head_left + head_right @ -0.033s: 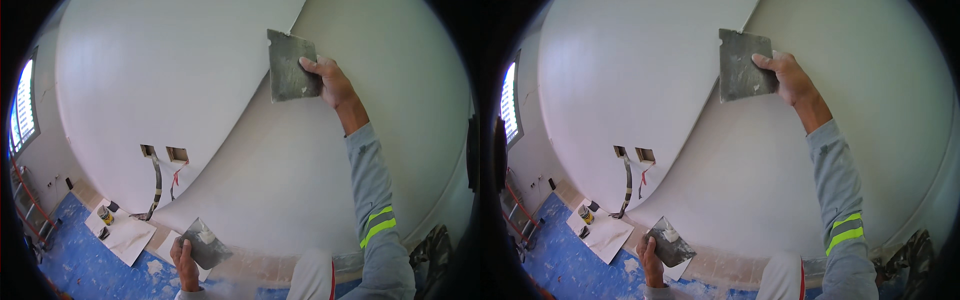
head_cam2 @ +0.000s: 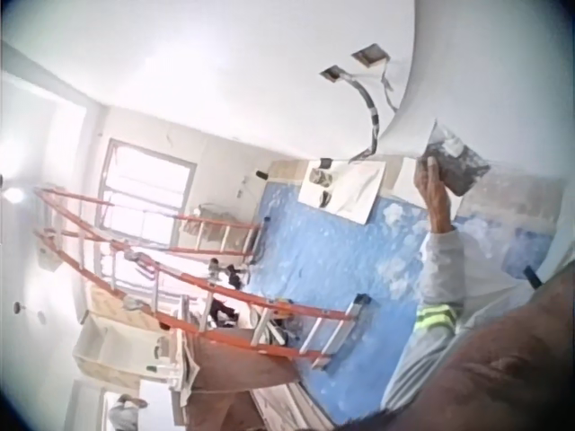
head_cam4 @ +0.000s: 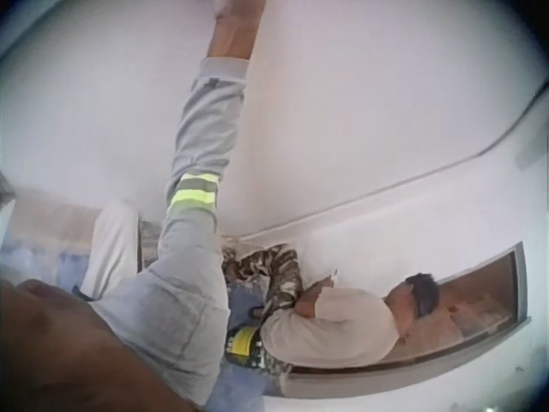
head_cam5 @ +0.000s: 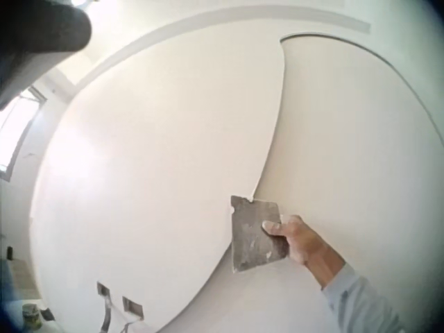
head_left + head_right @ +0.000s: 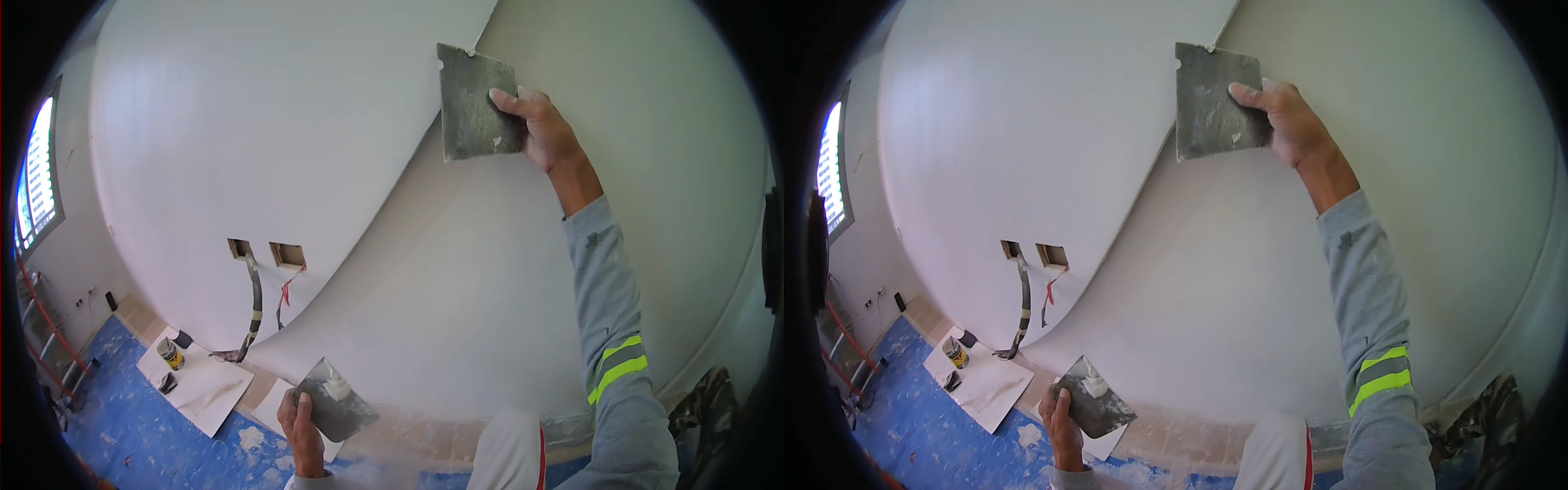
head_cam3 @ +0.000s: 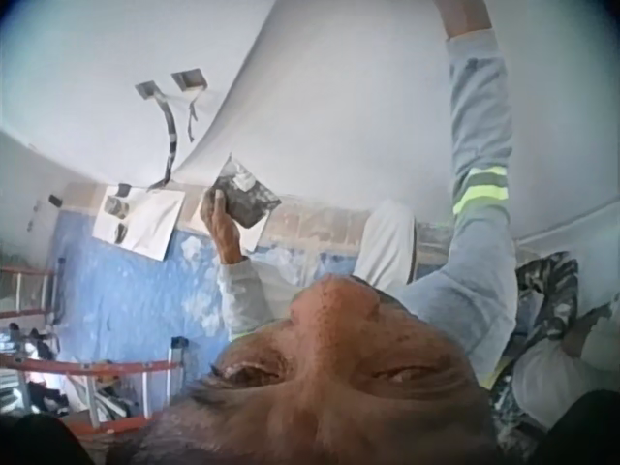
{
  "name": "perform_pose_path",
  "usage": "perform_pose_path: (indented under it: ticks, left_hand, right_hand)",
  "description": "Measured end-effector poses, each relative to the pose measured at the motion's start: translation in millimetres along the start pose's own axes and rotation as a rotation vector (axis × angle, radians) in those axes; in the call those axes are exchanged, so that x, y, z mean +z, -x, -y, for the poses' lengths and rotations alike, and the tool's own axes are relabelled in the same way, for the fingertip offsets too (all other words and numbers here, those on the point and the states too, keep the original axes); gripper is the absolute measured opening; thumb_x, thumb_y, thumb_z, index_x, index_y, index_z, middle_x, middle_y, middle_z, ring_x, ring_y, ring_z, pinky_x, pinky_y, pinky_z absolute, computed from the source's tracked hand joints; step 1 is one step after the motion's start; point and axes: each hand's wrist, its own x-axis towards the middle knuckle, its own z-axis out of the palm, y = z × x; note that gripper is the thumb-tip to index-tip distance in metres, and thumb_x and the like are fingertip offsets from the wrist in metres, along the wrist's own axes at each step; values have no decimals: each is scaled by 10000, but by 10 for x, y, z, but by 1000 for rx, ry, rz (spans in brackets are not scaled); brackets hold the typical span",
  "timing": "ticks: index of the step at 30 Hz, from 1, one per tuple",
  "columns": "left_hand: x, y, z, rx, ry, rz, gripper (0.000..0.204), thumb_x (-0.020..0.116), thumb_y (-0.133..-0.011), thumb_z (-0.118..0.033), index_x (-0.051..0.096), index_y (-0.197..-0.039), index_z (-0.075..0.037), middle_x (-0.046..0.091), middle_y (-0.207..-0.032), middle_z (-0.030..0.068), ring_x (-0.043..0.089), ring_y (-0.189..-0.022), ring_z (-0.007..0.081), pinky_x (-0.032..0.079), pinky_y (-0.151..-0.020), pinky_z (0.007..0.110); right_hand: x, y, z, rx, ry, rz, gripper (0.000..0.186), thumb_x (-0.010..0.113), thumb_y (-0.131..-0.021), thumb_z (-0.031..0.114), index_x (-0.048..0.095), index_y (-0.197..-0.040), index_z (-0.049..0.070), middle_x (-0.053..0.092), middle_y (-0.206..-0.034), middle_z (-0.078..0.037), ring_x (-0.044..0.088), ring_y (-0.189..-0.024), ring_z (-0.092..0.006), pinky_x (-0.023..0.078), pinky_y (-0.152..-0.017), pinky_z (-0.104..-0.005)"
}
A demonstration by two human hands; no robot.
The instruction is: The person scoops plaster from a hawk and applies it to a wall using a trowel, smoothing the surface along a curved edge. The person repeatedly transfers plaster between tools and spreads it evenly on the wall.
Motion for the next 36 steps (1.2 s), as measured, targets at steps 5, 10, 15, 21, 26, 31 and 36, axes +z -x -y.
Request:
perform_pose_path:
  ticks: [5,10,15,21,26,31,36]
  left_hand:
    - [91,-10,1,-32,52,21,221,549,-947,-151,617,-997,53,576,-848,56,491,-791,135,408,-743,284]
    - [-66,-51,228,-200,99,238,486,593,-978,-232,505,-1320,101,435,-1313,142,484,-1198,221,366,-1047,342]
    - [-54,-108,377,-159,121,199,388,565,-957,-154,549,-1274,70,590,-1125,126,566,-1057,210,426,-981,334]
    - [296,118,263,-368,448,278,280,589,-916,-101,614,-1145,59,633,-980,85,597,-906,171,482,-809,305]
    - [495,306,74,-612,617,462,294,639,-898,-90,579,-1149,50,647,-1062,123,631,-987,198,511,-909,320]
    - [695,510,-209,-564,859,334,364,610,-958,-119,490,-1265,36,610,-1195,138,605,-1120,225,482,-1018,375]
    - [636,564,-121,-478,767,178,390,556,-1002,-119,446,-1344,33,592,-1260,125,577,-1169,218,447,-1057,373]
  right_hand:
    - [-321,-384,308,9,5,-25,326,678,-937,216,610,-1104,-55,672,-1035,-113,677,-929,-174,579,-821,-334]
    - [-476,-619,716,12,81,-195,241,688,-921,151,625,-1054,-40,669,-993,-103,671,-910,-166,573,-778,-311]
    - [-592,-1054,1000,-109,104,-306,215,728,-893,175,654,-1003,6,688,-948,-71,671,-898,-185,568,-819,-348]
    - [-742,-1051,1513,-467,238,-112,342,718,-883,159,625,-1120,-70,655,-1113,-170,659,-1001,-256,562,-883,-418]
    - [-145,607,-63,-693,1340,252,304,743,-862,188,718,-1138,63,699,-992,-120,603,-746,-229,530,-690,-380]
    - [1057,2062,-1195,-294,761,353,493,663,-769,8,627,-1260,30,657,-1010,-170,647,-863,-350,546,-721,-412]
    - [1577,2515,-1815,-266,510,362,655,724,-761,46,532,-1387,36,614,-1117,-174,636,-939,-360,567,-778,-422]
